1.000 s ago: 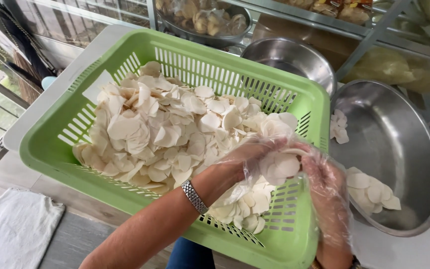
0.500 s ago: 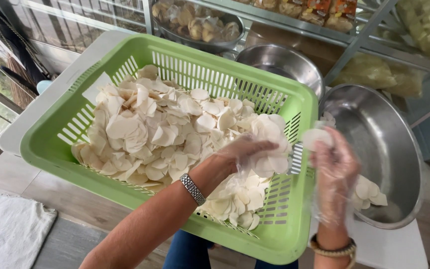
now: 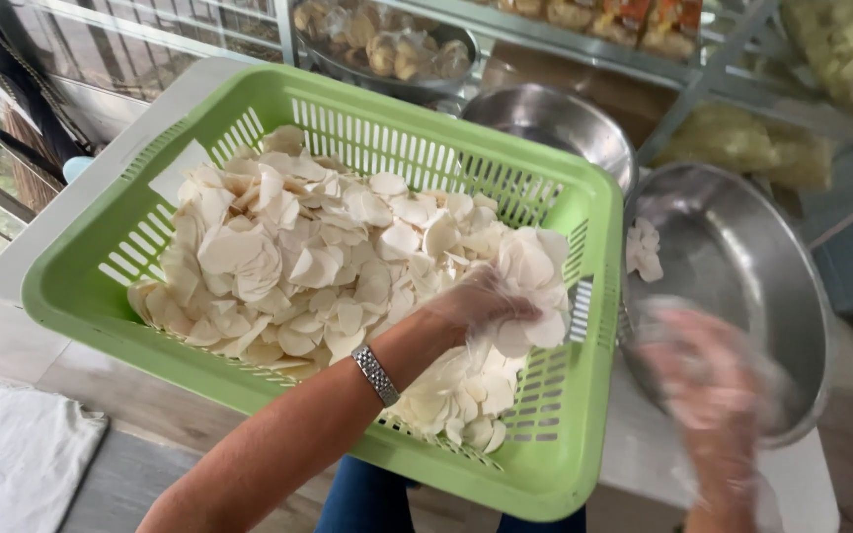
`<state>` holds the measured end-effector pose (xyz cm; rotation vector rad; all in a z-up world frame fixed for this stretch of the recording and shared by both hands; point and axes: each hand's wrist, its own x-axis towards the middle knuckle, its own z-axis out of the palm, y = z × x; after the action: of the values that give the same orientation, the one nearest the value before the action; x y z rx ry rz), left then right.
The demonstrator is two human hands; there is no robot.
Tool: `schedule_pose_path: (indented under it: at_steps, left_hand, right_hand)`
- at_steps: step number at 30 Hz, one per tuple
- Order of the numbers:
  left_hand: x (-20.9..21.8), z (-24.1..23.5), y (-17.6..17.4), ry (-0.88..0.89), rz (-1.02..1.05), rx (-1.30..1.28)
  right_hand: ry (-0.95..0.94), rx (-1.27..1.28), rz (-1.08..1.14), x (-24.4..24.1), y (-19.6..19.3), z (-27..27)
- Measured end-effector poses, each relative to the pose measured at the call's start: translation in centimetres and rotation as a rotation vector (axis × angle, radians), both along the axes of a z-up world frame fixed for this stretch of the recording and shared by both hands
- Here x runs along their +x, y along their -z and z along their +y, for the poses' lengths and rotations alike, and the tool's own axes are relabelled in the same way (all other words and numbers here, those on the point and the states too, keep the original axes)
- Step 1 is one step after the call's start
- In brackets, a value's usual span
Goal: The person picks up thin white food slices from a green basket and places them into a metal bowl. The person wears transparent gloves and handles the slices one by one or in small groups, moving them from the basket to the bowl.
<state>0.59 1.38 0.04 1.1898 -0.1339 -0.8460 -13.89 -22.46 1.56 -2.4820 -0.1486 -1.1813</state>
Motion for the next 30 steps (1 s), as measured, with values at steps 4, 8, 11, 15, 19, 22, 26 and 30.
schedule_pose_path:
  at_steps: [4, 8, 11, 15, 19, 22, 26, 30]
  left_hand:
    - [0.6, 0.2, 1.1, 0.037, -0.05, 0.041]
    - [0.0, 1.0, -0.8, 0.078, -0.077, 0.143]
    - [0.8, -0.1, 1.3, 0.033, 0.053, -0.014]
    - [0.7, -0.3, 1.9, 0.083, 0.01, -0.059]
    - [1.5, -1.1, 2.9, 0.037, 0.06, -0.056]
    - [0.9, -0.9, 2.4, 0.029, 0.16, -0.19]
    - [0.1, -0.1, 0.9, 0.086, 0.249, -0.247]
    - [0.1, -0.2, 0.7, 0.085, 0.257, -0.302]
  right_hand:
    - [-0.284, -0.133, 0.486, 3.1, 1.9, 4.4]
    - [-0.389, -0.188, 0.158, 4.5, 4.1, 4.1]
    - [-0.218, -0.345, 0.189, 4.5, 5.5, 3.4]
    - [-0.286, -0.398, 0.154, 4.2, 4.0, 4.7]
    - [-0.268, 0.003, 0.24, 2.9, 1.5, 6.9]
    - [-0.272, 0.229, 0.227, 2.3, 0.5, 6.4]
    - [-0.053, 0.508, 0.05, 1.8, 2.3, 1.0]
    - [0.083, 0.581, -0.048, 0.0, 3.4, -5.1]
